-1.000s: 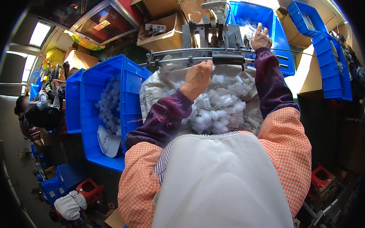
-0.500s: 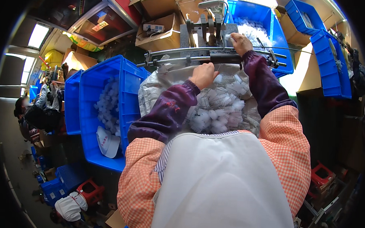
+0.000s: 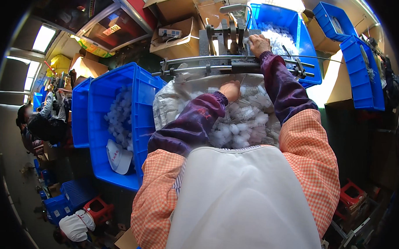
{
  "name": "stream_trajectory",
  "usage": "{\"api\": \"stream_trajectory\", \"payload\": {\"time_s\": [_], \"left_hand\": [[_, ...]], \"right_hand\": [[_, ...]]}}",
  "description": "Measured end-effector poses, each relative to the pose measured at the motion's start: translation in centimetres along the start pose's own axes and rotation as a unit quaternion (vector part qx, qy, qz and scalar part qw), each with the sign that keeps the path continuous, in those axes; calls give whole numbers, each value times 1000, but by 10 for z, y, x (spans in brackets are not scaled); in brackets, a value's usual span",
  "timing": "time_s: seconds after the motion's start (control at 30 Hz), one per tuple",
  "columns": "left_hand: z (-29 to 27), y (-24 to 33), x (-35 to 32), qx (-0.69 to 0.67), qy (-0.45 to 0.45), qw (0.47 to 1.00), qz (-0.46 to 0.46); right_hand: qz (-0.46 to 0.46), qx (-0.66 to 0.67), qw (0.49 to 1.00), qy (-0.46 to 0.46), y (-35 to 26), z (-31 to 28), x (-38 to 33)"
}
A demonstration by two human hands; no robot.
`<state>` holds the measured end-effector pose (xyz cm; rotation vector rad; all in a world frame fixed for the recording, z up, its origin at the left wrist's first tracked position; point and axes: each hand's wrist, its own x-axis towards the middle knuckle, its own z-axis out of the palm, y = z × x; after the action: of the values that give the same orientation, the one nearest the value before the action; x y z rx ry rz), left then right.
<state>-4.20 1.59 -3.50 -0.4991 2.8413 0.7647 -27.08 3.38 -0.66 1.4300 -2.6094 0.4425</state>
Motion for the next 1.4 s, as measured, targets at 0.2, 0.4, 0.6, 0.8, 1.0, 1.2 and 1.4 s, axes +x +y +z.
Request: {"api": "stream_trajectory", "payload": {"time_s": [0.2,0.4,0.6,0.8,1.0,1.2,1.4], "left_hand": [[-6,2,0,-34,1,999,28],[-9,4,-3,-60,-5,998,34],[4,-8,4,-91,40,993,68],[-4,-8,1,-61,91,990,93],[-19,-4,-8,-28,109,991,78],[-23,-4,-13,-37,83,991,97],[-30,1,-18,-44,146,979,134]], "right_hand": [[8,-48,999,4,-4,1,0],[-12,-10,1000,-2,-1,1,1],[26,8,999,-41,0,4,8],[125,-53,990,-46,3,-4,5],[109,-53,992,-39,-5,-18,-18],[74,-48,996,-10,-37,-2,-13],[52,-58,997,27,-61,4,-11]]}}
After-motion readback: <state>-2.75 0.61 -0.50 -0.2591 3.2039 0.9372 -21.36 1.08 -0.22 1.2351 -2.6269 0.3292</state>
